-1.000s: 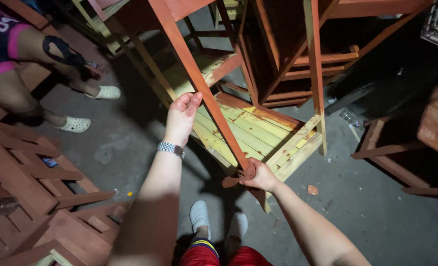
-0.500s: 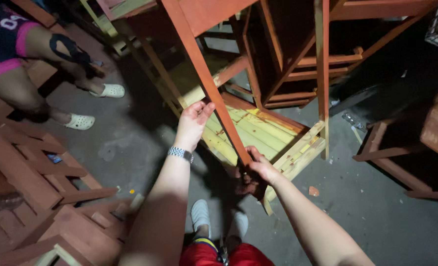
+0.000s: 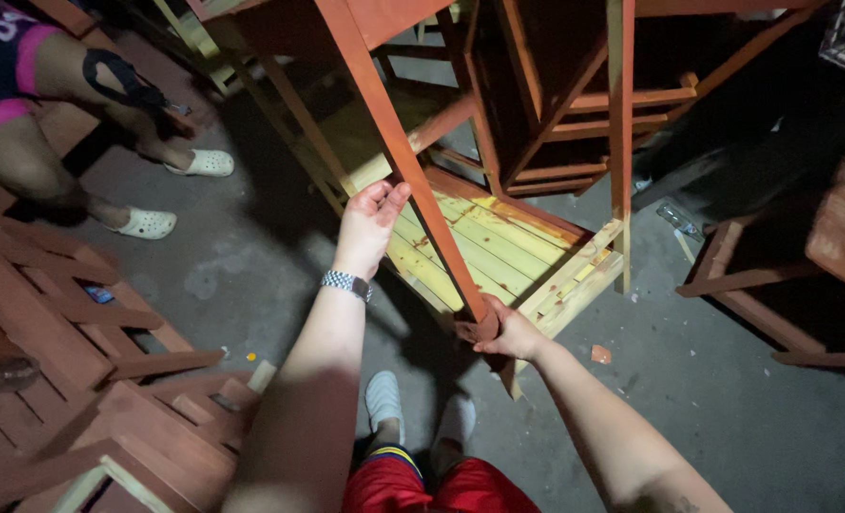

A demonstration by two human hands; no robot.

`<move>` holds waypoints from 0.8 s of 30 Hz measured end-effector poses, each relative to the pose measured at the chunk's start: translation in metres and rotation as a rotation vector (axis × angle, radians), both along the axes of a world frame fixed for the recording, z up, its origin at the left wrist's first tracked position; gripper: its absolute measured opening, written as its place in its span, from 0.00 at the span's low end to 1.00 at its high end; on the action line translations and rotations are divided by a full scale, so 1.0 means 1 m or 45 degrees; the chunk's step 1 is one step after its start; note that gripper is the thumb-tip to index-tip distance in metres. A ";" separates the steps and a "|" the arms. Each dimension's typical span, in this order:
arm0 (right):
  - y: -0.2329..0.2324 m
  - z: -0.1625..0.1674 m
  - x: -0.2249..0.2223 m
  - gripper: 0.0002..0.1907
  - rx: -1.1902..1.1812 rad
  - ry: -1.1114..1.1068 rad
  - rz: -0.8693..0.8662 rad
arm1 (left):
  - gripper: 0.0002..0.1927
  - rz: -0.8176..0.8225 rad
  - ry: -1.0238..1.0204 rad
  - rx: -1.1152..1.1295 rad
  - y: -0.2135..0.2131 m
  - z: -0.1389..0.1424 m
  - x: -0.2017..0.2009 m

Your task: The person wipes a reddish stain or finish onto wooden furniture using a cloth. They rotate and reposition a wooden chair frame to coat its rails and seat, then wipe the slatted top and edges of a wooden table, working the cloth across the surfaces by hand.

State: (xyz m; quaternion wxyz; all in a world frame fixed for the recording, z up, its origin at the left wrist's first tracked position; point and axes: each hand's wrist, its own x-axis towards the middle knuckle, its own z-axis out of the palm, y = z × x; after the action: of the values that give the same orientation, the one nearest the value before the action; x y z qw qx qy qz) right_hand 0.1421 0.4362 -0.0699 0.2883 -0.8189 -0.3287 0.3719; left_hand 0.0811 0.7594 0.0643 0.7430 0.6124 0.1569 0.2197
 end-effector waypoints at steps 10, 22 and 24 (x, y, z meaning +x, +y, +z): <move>0.002 0.022 -0.008 0.46 -0.194 -0.145 0.038 | 0.15 -0.012 -0.009 0.128 -0.012 0.013 -0.009; 0.021 0.017 0.006 0.39 0.304 0.308 -0.085 | 0.16 0.011 0.113 0.137 -0.004 0.015 -0.011; 0.032 0.027 0.010 0.40 0.248 0.226 -0.077 | 0.15 -0.002 0.081 0.040 -0.004 0.012 -0.006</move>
State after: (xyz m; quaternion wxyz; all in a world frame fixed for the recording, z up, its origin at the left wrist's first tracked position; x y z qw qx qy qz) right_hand 0.1524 0.4682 -0.0432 0.4056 -0.7603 -0.3117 0.4003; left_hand 0.0753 0.7556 0.0767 0.7282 0.6307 0.1766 0.2019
